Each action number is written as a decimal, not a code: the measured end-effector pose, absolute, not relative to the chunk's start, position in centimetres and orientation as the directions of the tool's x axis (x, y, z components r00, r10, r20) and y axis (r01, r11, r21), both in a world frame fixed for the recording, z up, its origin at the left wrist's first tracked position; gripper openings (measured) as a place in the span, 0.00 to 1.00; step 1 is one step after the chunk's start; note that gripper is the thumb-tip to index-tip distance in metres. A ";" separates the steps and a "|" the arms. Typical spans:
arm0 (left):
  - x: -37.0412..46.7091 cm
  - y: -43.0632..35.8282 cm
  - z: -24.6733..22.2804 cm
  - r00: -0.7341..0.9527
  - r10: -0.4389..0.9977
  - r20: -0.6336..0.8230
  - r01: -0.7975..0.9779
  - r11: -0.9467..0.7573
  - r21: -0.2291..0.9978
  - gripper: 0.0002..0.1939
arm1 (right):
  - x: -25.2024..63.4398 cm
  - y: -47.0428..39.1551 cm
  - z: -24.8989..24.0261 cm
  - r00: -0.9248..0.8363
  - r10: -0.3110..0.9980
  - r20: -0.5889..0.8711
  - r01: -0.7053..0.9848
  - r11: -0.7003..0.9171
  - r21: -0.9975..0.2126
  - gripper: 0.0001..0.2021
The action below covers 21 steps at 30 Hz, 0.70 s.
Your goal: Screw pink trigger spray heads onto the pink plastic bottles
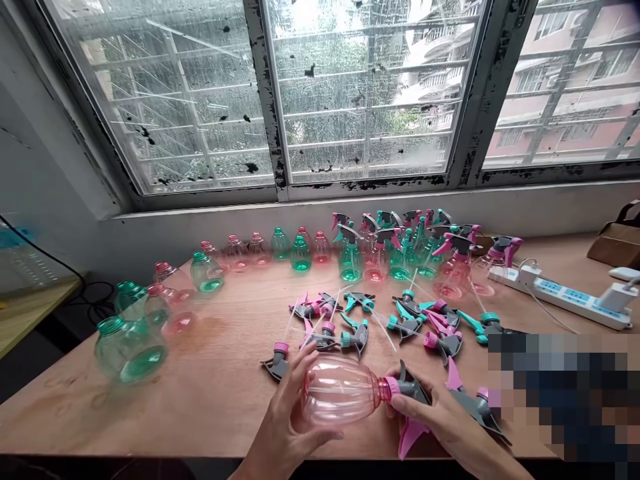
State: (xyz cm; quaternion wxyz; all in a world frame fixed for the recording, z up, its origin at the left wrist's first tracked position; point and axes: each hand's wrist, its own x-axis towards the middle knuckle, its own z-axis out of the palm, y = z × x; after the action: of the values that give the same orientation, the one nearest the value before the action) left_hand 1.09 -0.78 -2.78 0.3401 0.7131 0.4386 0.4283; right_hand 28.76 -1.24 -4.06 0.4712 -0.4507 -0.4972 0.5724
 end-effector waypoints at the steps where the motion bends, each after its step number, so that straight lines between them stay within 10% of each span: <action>1: 1.1 -0.8 -2.8 0.246 0.918 0.312 0.340 -0.383 0.859 0.44 | 28.8 -1.2 -4.1 -0.177 0.983 -0.050 -0.106 -0.069 -0.992 0.20; 8: 1.4 -0.9 -3.3 0.283 0.929 0.239 0.224 -0.307 0.925 0.62 | 29.0 -1.8 -4.0 -0.183 0.983 -0.004 -0.120 -0.027 -0.992 0.19; 21: -0.1 0.3 -5.2 0.388 0.907 0.166 0.339 -0.308 0.889 0.54 | 29.2 -1.8 -4.7 -0.054 0.998 0.017 -0.132 0.009 -0.991 0.18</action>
State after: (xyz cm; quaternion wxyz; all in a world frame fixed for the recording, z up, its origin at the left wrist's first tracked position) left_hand -0.05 0.31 -5.16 0.4040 0.7284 0.4275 0.3513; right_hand 29.21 -1.75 -4.67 0.5213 -0.4487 -0.4826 0.5422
